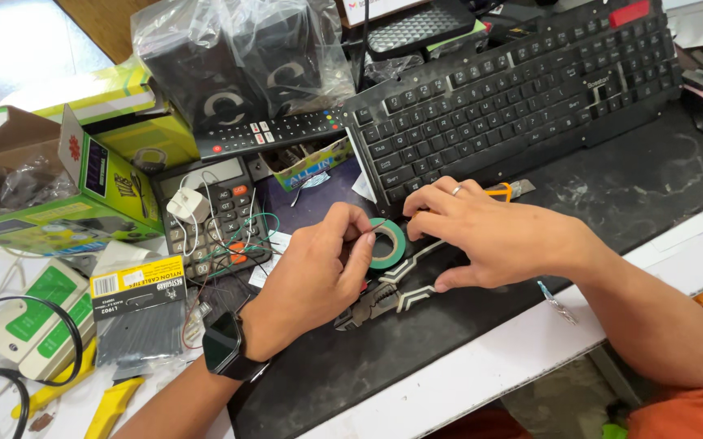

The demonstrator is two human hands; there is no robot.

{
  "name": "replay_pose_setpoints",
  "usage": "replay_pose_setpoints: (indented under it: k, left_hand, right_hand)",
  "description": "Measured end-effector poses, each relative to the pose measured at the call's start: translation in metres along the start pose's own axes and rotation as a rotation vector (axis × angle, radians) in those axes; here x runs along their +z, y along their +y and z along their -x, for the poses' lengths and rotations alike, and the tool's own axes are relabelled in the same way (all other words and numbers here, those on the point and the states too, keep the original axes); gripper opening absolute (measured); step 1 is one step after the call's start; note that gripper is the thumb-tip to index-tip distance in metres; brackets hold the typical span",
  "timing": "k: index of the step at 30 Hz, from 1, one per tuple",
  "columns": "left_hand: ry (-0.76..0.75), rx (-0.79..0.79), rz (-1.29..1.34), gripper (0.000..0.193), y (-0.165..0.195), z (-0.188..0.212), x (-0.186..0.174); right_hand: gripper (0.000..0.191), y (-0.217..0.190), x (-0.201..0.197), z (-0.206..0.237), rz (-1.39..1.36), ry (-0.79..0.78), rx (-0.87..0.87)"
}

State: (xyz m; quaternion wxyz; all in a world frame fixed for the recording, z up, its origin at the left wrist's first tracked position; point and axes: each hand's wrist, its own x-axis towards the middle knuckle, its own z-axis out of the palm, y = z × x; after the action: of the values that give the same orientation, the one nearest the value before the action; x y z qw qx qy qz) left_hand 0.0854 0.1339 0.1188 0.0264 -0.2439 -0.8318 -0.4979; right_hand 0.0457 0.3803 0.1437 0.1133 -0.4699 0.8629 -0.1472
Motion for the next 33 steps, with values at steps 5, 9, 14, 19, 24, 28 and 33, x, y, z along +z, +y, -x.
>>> replay_pose_setpoints:
  k: [5,9,14,19,24,28,33]
  left_hand:
    - [-0.013,-0.027,0.024,0.01,0.001,0.0,-0.001]
    - [-0.003,-0.021,0.024,0.011,0.0,0.0,-0.001]
    - [0.089,0.054,0.063,0.012,-0.004,0.004,-0.004]
    - [0.103,0.027,0.089,0.012,-0.004,0.004,-0.009]
    - [0.094,0.003,0.102,0.012,-0.002,0.005,-0.008]
    - [0.129,0.006,0.094,0.012,-0.004,0.004,-0.009]
    - [0.161,-0.054,0.144,0.012,-0.006,0.003,-0.009]
  right_hand:
    - [0.054,0.0,0.0,0.0,0.035,0.024,-0.042]
    - [0.058,-0.001,0.0,0.001,0.032,0.064,-0.059]
    - [0.062,0.0,-0.001,0.001,0.031,-0.042,-0.001]
    - [0.061,0.0,0.001,-0.001,0.032,-0.025,0.002]
    - [0.06,-0.003,0.002,-0.002,0.059,0.082,-0.045]
    - [0.07,-0.012,0.006,0.001,0.102,-0.057,-0.006]
    - [0.068,-0.019,0.016,-0.004,0.099,-0.023,-0.052]
